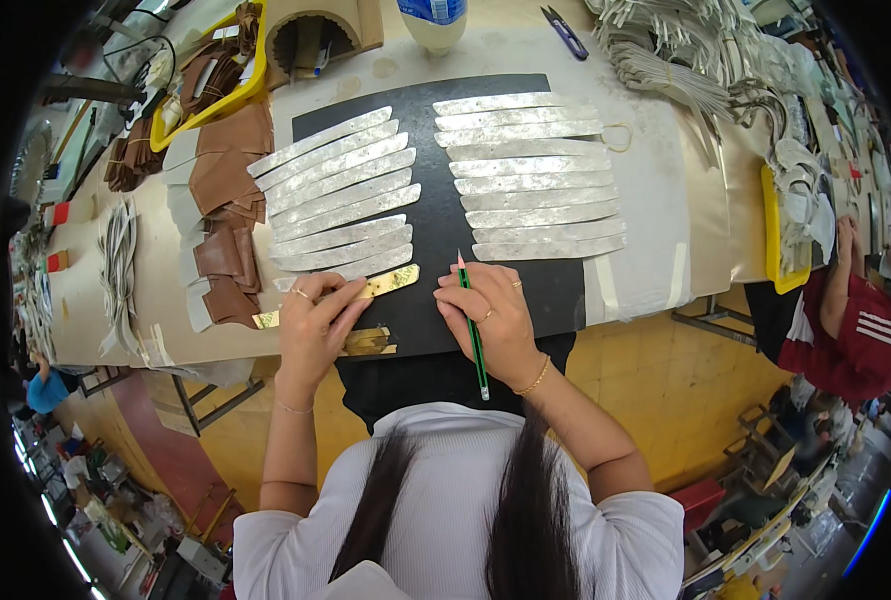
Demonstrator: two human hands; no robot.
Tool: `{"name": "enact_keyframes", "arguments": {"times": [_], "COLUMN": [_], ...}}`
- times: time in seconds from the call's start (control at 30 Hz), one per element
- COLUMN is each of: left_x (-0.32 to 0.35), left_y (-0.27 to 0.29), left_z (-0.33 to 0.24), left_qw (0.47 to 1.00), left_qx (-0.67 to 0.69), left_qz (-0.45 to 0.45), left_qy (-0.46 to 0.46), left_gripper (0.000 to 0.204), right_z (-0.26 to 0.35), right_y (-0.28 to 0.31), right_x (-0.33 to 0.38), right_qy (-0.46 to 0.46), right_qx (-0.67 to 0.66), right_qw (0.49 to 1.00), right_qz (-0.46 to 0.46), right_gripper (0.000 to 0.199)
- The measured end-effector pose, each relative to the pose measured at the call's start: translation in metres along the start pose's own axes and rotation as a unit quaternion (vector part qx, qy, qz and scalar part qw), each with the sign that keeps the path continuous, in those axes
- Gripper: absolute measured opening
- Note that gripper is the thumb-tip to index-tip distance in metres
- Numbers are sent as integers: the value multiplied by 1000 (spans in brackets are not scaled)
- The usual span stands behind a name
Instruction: The person handles white fabric strips, folding and arranging them on a table. They then use a ruler and pencil to mark measurements on the fabric pieces. The person also picks up and places brown fabric pieces into a yellow container.
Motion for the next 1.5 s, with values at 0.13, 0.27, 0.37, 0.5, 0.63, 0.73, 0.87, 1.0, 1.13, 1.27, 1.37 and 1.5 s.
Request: {"name": "enact_keyframes", "arguments": {"times": [0.13,0.27,0.37,0.5,0.63,0.73,0.87,1.0,1.13,1.27,1.37,1.5], "left_x": [2,-3,-3,-3,-3,-4,-4,-4,-2,-4,-5,-3], "left_y": [-2,-3,-4,-5,-6,-5,-7,-6,-6,-6,-5,-6], "left_z": [2,4,5,7,8,7,8,8,9,10,9,10], "left_qw": [1000,1000,1000,1000,1000,1000,1000,1000,1000,999,1000,1000], "left_qx": [2,-2,-2,-5,-6,-7,-2,-16,-9,4,-2,-3], "left_qz": [-2,-12,-9,-9,-4,-2,0,1,-2,0,-3,-8], "left_qy": [9,0,0,0,4,16,28,23,30,35,19,16], "left_gripper": [24,27,27,27,24,24,22,19,18,18,18,17], "right_z": [2,0,-1,-2,-2,-3,-3,-6,5,14,15,30], "right_y": [-2,-4,-4,-5,-5,-7,-6,-4,-3,-12,-23,-34], "right_x": [-2,-7,-7,-7,-8,-7,-7,-8,-14,-24,-26,-38], "right_qy": [3,5,4,3,0,-1,-9,-38,-57,-36,-53,-73], "right_qx": [17,32,34,35,39,33,30,-5,-37,-73,-124,-139], "right_qw": [1000,999,999,999,999,999,999,999,998,996,990,984], "right_qz": [10,12,12,13,22,23,15,9,15,32,44,85], "right_gripper": [24,22,22,22,22,23,27,36,38,27,19,12]}}
Point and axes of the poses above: each hand's wrist, its own x-axis away from the middle knuckle, its own y-axis out of the back of the hand, z = x × y, the point moved 6 cm from there along -x, towards the middle knuckle, and after that the axes turned 9 degrees about -y, right-handed, at the moved point
